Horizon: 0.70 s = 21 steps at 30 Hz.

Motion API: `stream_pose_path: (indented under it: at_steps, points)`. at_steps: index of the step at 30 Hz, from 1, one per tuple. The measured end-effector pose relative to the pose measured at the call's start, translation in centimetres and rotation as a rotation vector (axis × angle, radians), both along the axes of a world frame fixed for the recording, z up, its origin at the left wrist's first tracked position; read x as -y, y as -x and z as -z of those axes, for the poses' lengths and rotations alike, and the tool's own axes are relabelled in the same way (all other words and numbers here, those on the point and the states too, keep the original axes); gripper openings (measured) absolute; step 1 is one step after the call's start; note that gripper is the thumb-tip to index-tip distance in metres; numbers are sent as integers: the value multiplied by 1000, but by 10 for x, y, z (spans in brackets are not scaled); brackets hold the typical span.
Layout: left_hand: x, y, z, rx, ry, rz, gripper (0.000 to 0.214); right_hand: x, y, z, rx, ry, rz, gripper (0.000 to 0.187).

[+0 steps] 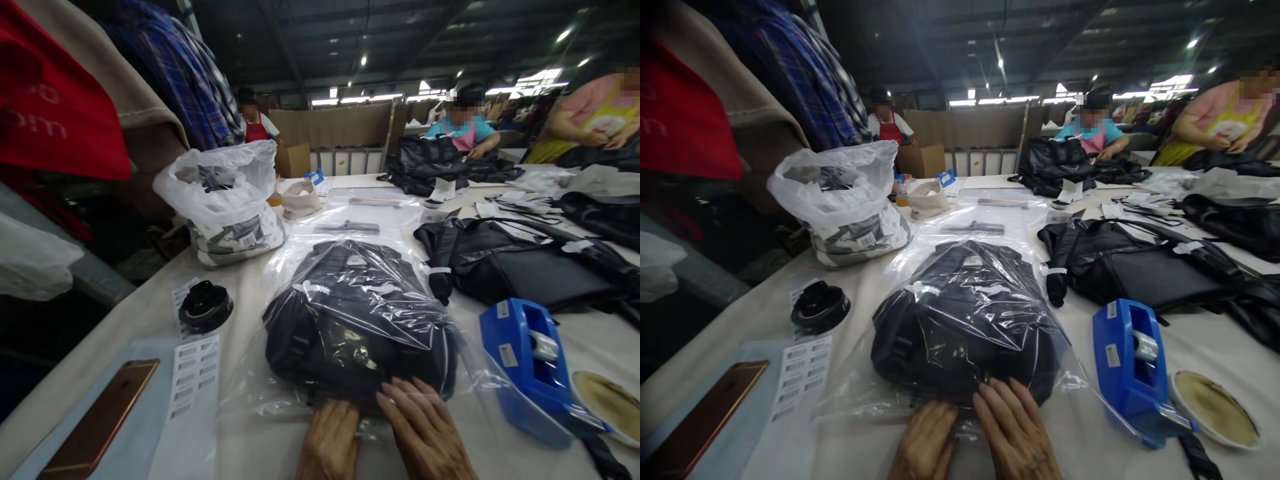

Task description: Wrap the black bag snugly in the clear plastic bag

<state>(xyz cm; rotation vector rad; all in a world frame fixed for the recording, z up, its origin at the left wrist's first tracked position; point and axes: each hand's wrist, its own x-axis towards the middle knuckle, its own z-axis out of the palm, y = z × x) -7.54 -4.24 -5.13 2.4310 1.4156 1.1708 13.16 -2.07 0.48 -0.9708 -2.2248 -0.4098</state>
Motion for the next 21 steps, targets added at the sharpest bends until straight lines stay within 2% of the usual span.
stream_pose_path:
  at_steps: [1, 3, 5, 7, 13, 17, 21]
  points:
    - [-2, 2, 4, -99, -178, -36, 30, -5, 4, -1, 66, -7, 17, 39]
    - [-7, -1, 9, -174, -342, -136, 35, -12, 10, -2, 173, 19, 64, 46]
    - [-12, -8, 7, -212, -342, -158, 37, -19, 13, -1, 196, 47, 112, 47]
    - [-16, -12, -1, -260, -289, -112, 37, -24, 12, -2, 165, 54, 137, 44]
    - [-21, 2, -23, -317, -248, 150, 41, -37, -4, -15, 219, 19, 127, 45]
    - [-21, 2, -23, -338, -277, 222, 45, -38, -11, -6, 226, 11, 175, 46]
    - [-18, -2, -15, -353, -336, 187, 43, -35, -11, -1, 215, 16, 168, 52]
